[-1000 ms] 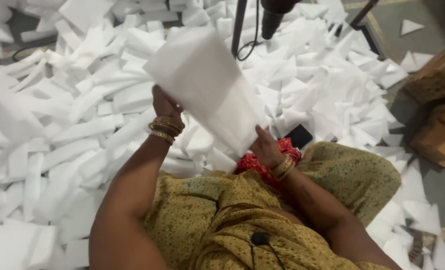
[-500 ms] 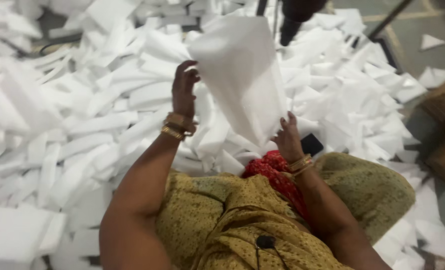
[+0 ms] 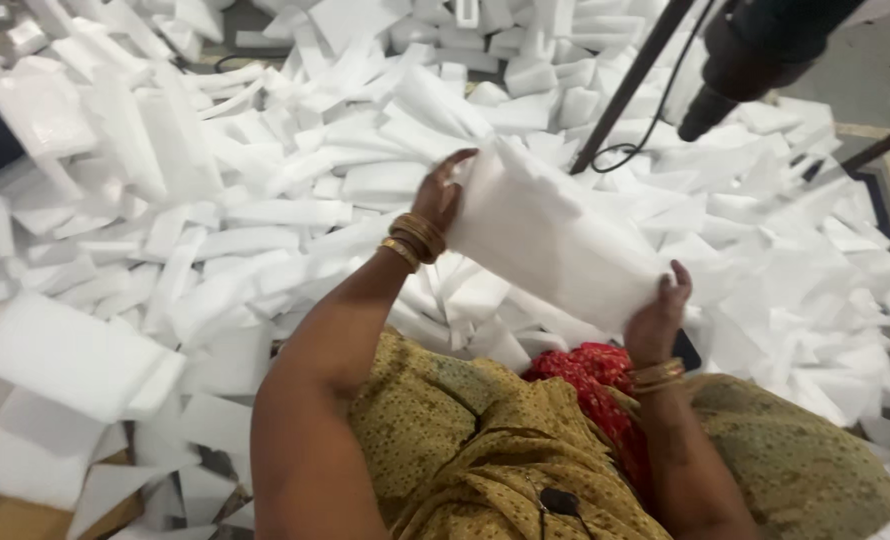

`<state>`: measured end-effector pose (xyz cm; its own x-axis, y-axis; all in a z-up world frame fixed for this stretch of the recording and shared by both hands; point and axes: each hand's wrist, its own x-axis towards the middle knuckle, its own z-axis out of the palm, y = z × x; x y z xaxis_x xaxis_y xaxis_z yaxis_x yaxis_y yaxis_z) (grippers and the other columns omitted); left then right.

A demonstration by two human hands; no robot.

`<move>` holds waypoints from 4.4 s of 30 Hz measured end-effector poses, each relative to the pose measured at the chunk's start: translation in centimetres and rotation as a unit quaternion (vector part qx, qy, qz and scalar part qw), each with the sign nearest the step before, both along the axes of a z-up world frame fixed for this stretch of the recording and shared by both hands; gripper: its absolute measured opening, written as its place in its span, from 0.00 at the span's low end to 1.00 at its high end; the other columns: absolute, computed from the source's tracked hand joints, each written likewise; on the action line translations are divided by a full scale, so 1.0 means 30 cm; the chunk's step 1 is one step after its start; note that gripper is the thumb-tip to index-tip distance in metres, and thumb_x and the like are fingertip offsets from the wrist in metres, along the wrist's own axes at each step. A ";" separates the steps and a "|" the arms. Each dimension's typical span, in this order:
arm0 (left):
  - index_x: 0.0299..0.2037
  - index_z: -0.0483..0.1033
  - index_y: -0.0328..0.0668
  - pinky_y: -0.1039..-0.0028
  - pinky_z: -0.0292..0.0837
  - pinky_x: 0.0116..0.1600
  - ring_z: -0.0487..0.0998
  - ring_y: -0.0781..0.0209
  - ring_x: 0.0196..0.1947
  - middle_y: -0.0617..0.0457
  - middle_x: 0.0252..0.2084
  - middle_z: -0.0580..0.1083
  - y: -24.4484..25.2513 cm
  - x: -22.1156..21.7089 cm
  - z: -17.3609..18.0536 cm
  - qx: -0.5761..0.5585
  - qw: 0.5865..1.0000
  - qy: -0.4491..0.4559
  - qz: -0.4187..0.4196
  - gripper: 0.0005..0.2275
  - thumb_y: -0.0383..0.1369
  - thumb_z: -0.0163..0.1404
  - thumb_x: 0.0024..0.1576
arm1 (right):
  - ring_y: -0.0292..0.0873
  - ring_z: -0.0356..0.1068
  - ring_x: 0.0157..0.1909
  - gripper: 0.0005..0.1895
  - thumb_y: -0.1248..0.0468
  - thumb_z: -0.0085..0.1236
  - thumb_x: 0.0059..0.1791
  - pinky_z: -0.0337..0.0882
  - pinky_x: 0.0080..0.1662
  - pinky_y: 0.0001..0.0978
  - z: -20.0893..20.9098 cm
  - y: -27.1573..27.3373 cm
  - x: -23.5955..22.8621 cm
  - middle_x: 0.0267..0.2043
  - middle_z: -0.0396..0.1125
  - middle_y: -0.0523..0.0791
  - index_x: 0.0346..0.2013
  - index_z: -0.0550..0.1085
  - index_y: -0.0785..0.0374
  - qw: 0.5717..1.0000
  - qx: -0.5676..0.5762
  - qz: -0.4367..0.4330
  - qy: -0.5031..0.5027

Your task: The person sits on the floor and uses a wire-cutting machine to slice rectangular blocks of white foam. They repeatedly pick up blocks, position them under the wire, and push them through to cut them into smaller pieces, which accumulate on the floor.

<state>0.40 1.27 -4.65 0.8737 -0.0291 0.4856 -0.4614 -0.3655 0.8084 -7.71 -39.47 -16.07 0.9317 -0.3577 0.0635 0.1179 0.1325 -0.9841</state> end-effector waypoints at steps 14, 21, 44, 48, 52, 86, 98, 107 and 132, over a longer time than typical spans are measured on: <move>0.75 0.54 0.46 0.59 0.55 0.74 0.57 0.47 0.75 0.41 0.75 0.58 -0.298 -0.084 0.002 -0.220 0.956 0.133 -0.138 0.31 0.54 0.37 0.67 | 0.43 0.68 0.57 0.27 0.41 0.38 0.58 0.76 0.52 0.37 0.473 -0.355 -0.098 0.58 0.63 0.45 0.65 0.61 0.53 0.996 -0.022 0.085 -0.036; 0.77 0.46 0.54 0.55 0.41 0.75 0.42 0.51 0.79 0.48 0.81 0.45 -0.521 -0.091 0.039 -0.210 0.929 0.238 -0.192 0.38 0.62 0.33 0.59 | 0.45 0.67 0.58 0.33 0.41 0.51 0.56 0.72 0.56 0.41 0.533 -0.514 -0.109 0.57 0.64 0.48 0.67 0.65 0.59 0.992 -0.030 0.122 -0.001; 0.48 0.75 0.45 0.61 0.56 0.70 0.62 0.47 0.65 0.46 0.61 0.60 -0.719 0.152 0.064 -0.361 0.907 0.184 -0.114 0.18 0.41 0.56 0.48 | 0.48 0.63 0.63 0.34 0.45 0.58 0.50 0.67 0.64 0.43 0.565 -0.565 -0.038 0.61 0.63 0.49 0.64 0.67 0.61 0.992 0.008 0.108 -0.064; 0.50 0.75 0.48 0.60 0.61 0.69 0.68 0.44 0.62 0.46 0.61 0.59 -0.722 0.204 0.128 -0.380 0.896 0.184 -0.135 0.19 0.44 0.53 0.50 | 0.49 0.64 0.61 0.33 0.46 0.56 0.48 0.69 0.60 0.45 0.537 -0.589 0.010 0.59 0.62 0.49 0.63 0.64 0.58 0.994 0.047 0.089 -0.048; 0.50 0.76 0.44 0.59 0.61 0.69 0.66 0.47 0.63 0.44 0.60 0.61 -0.731 0.260 0.193 -0.319 0.916 0.188 -0.154 0.18 0.41 0.52 0.53 | 0.48 0.62 0.62 0.33 0.46 0.54 0.50 0.68 0.60 0.44 0.538 -0.599 0.022 0.60 0.61 0.49 0.66 0.63 0.58 0.994 0.019 0.090 -0.053; 0.44 0.77 0.34 0.67 0.77 0.49 0.76 0.64 0.44 0.50 0.44 0.76 -0.419 -0.024 -0.120 -0.445 0.847 0.269 -0.110 0.29 0.57 0.38 0.64 | 0.48 0.62 0.70 0.25 0.47 0.43 0.58 0.66 0.68 0.40 0.666 -0.331 -0.020 0.69 0.61 0.51 0.56 0.68 0.67 0.945 -0.144 0.274 -0.104; 0.74 0.54 0.49 0.59 0.43 0.74 0.49 0.53 0.76 0.49 0.76 0.53 -0.451 -0.109 -0.035 -0.322 0.883 0.310 -0.142 0.35 0.56 0.44 0.59 | 0.51 0.60 0.71 0.40 0.61 0.56 0.46 0.66 0.65 0.46 0.678 -0.383 -0.013 0.70 0.61 0.53 0.74 0.61 0.62 0.934 -0.270 0.229 -0.056; 0.72 0.63 0.54 0.52 0.43 0.80 0.51 0.43 0.79 0.44 0.77 0.58 -0.449 -0.164 0.051 -0.087 0.985 0.088 -0.119 0.30 0.52 0.46 0.61 | 0.52 0.73 0.56 0.41 0.63 0.73 0.34 0.75 0.56 0.45 0.663 -0.355 -0.022 0.55 0.73 0.51 0.61 0.72 0.61 0.843 -0.388 0.291 0.234; 0.57 0.69 0.43 0.60 0.61 0.70 0.67 0.47 0.63 0.44 0.59 0.68 -0.647 -0.032 -0.033 -0.284 0.932 0.145 -0.174 0.25 0.47 0.54 0.52 | 0.46 0.78 0.45 0.33 0.61 0.72 0.40 0.76 0.50 0.38 0.714 0.015 0.152 0.47 0.77 0.51 0.59 0.73 0.62 0.789 -0.497 0.338 0.130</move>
<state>-0.56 -18.15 -5.63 0.9561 -0.1460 0.2540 -0.2041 0.2899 0.9350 -3.14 -39.01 5.36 0.9161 0.3317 -0.2251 0.1274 -0.7735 -0.6209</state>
